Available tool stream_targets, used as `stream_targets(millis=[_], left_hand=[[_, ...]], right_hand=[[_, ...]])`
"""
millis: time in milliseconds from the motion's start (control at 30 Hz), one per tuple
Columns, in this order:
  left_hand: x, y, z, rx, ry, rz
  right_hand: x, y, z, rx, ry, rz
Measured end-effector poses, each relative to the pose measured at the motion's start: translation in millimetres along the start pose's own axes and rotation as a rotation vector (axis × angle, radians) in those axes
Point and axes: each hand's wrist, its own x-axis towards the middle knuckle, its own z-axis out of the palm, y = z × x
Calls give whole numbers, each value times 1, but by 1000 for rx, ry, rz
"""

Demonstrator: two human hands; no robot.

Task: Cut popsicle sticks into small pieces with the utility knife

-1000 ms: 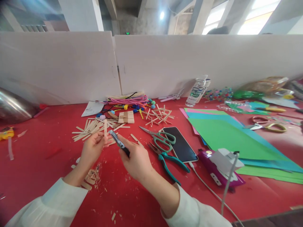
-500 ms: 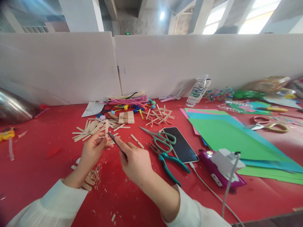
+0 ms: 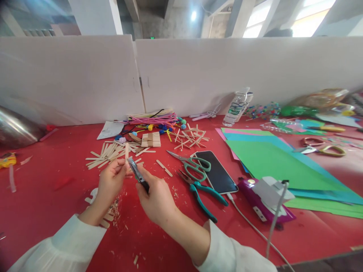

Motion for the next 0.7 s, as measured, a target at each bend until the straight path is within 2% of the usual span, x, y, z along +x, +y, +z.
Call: stream_targets(millis=[67,167,233,333,433,567,700], left_hand=[[1,-1,1,2,25,7],[3,0,2,-10,42,-7],[2,4,2,-50,45,-46],[0,10,2,-86,42,-109],[-1,15,2,-79,30,-108],[-2,15,1,-104,21,-95],[-2,14,1,-118,27,-96]], right_hand=[[1,-2,4,143,-13,63],[5,-4,5,394,-87,239],[6,-5,1,434,-93,280],[5,-3,-8,169,4,101],[2,-2,-13,-156,58,-96],[0,-1,-13,-373,48,-135],[0,0,-11,-452,52,-144]])
